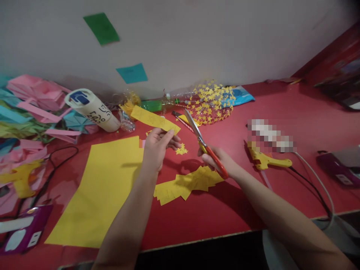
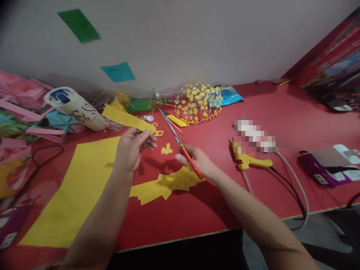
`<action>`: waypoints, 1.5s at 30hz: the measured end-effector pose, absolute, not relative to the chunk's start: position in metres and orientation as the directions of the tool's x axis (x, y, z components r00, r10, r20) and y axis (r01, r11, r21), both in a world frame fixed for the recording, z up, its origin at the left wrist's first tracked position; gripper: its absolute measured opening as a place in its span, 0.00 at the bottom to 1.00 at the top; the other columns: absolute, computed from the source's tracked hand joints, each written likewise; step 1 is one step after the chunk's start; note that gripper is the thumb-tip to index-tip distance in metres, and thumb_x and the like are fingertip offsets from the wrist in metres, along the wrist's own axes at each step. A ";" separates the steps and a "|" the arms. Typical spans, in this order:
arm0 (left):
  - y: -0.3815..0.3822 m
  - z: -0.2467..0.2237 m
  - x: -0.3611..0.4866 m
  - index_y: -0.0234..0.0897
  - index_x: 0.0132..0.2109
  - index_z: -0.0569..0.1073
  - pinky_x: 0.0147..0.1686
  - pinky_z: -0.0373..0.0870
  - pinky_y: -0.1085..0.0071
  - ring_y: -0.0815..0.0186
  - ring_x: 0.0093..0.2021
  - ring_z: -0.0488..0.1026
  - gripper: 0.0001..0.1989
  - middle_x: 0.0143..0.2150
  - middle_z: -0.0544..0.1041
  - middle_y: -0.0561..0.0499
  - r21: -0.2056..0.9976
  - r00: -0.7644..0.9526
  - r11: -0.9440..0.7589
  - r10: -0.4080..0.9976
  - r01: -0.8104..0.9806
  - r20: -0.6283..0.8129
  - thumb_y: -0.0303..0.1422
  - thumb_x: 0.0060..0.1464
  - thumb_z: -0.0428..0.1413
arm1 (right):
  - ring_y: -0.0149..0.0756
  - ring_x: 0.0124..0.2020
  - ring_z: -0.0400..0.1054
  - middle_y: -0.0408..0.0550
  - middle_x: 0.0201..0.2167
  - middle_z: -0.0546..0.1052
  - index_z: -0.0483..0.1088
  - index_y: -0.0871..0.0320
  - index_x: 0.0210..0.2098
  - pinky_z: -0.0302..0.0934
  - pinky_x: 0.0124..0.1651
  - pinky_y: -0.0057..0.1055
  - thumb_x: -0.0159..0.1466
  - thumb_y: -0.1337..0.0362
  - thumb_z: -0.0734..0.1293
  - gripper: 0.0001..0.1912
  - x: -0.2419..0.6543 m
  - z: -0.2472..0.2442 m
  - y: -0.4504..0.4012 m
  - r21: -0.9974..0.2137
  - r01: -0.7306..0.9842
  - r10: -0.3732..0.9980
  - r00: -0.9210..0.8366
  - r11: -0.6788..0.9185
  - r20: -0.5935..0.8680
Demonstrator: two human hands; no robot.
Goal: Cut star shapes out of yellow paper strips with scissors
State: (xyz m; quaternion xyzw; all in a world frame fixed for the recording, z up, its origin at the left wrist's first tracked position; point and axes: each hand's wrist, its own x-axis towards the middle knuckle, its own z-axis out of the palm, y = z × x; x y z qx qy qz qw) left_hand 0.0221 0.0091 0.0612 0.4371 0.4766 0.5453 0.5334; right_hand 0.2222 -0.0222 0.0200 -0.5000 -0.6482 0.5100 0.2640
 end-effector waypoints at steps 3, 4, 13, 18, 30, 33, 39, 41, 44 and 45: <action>0.008 0.063 0.019 0.37 0.27 0.68 0.19 0.68 0.76 0.72 0.18 0.72 0.11 0.21 0.77 0.53 0.985 -0.047 0.018 0.999 -0.173 -0.027 0.33 0.44 0.63 | 0.33 0.27 0.59 0.42 0.27 0.66 0.61 0.55 0.33 0.55 0.31 0.32 0.56 0.32 0.63 0.31 0.225 0.024 -0.026 -0.898 0.434 0.886 -0.442 0.077 -0.137; 0.009 0.063 0.018 0.37 0.27 0.68 0.19 0.68 0.76 0.72 0.18 0.72 0.10 0.20 0.77 0.54 0.984 -0.049 0.015 0.999 -0.179 -0.024 0.33 0.43 0.63 | 0.33 0.28 0.59 0.42 0.27 0.65 0.61 0.55 0.33 0.55 0.31 0.32 0.56 0.30 0.62 0.32 0.225 0.025 -0.027 -0.896 0.432 0.880 -0.459 0.100 -0.123; 0.005 0.067 0.017 0.38 0.28 0.68 0.20 0.69 0.75 0.72 0.19 0.72 0.10 0.22 0.77 0.54 0.988 -0.009 -0.021 1.000 -0.154 0.019 0.34 0.47 0.62 | 0.29 0.25 0.51 0.39 0.24 0.59 0.58 0.55 0.29 0.51 0.27 0.30 0.56 0.24 0.55 0.37 0.220 0.026 -0.030 -0.901 0.414 0.837 -0.532 0.128 -0.125; 0.003 0.066 0.020 0.38 0.30 0.69 0.21 0.70 0.73 0.72 0.19 0.71 0.09 0.24 0.77 0.54 0.993 0.025 -0.019 0.999 -0.115 0.022 0.34 0.49 0.62 | 0.28 0.23 0.51 0.38 0.23 0.59 0.58 0.55 0.28 0.49 0.26 0.29 0.57 0.26 0.57 0.36 0.218 0.024 -0.032 -0.939 0.326 0.826 -0.555 0.108 -0.098; 0.001 0.069 0.025 0.38 0.28 0.67 0.20 0.69 0.73 0.70 0.19 0.74 0.13 0.22 0.77 0.54 0.992 0.011 0.007 1.000 -0.126 -0.006 0.36 0.50 0.63 | 0.28 0.22 0.50 0.37 0.21 0.58 0.59 0.54 0.28 0.47 0.24 0.28 0.60 0.33 0.62 0.29 0.216 0.027 -0.037 -0.966 0.260 0.842 -0.523 0.007 -0.135; 0.001 0.067 0.025 0.39 0.28 0.66 0.19 0.69 0.74 0.70 0.19 0.74 0.13 0.22 0.77 0.54 0.991 0.001 -0.010 1.000 -0.135 0.011 0.35 0.50 0.63 | 0.27 0.22 0.49 0.36 0.21 0.57 0.56 0.54 0.28 0.47 0.24 0.28 0.62 0.37 0.62 0.27 0.216 0.027 -0.038 -0.966 0.258 0.846 -0.512 -0.015 -0.150; 0.000 0.066 0.026 0.38 0.28 0.67 0.19 0.68 0.74 0.71 0.18 0.72 0.11 0.22 0.77 0.54 0.989 0.006 -0.022 1.000 -0.146 0.024 0.33 0.51 0.62 | 0.27 0.22 0.51 0.37 0.22 0.57 0.56 0.54 0.28 0.48 0.23 0.28 0.63 0.36 0.61 0.27 0.215 0.027 -0.039 -0.969 0.243 0.847 -0.507 -0.039 -0.161; 0.001 0.067 0.027 0.38 0.28 0.67 0.19 0.68 0.74 0.72 0.18 0.72 0.10 0.22 0.77 0.54 0.989 0.002 -0.015 1.000 -0.149 0.016 0.32 0.51 0.61 | 0.26 0.21 0.52 0.37 0.22 0.57 0.56 0.54 0.27 0.50 0.23 0.28 0.62 0.35 0.61 0.29 0.214 0.027 -0.038 -0.970 0.238 0.842 -0.514 -0.045 -0.165; 0.001 0.067 0.027 0.38 0.28 0.67 0.19 0.68 0.75 0.72 0.18 0.71 0.09 0.22 0.77 0.54 0.988 -0.004 -0.002 1.000 -0.156 0.002 0.31 0.52 0.60 | 0.26 0.21 0.52 0.37 0.22 0.57 0.56 0.54 0.27 0.51 0.22 0.27 0.61 0.33 0.62 0.30 0.214 0.028 -0.037 -0.971 0.234 0.839 -0.520 -0.043 -0.163; 0.001 0.067 0.027 0.38 0.28 0.67 0.19 0.68 0.75 0.72 0.18 0.71 0.09 0.22 0.77 0.54 0.988 -0.005 0.003 1.000 -0.153 -0.003 0.30 0.52 0.60 | 0.26 0.20 0.52 0.37 0.21 0.57 0.56 0.54 0.27 0.51 0.22 0.27 0.61 0.33 0.62 0.30 0.214 0.028 -0.037 -0.971 0.234 0.840 -0.518 -0.043 -0.162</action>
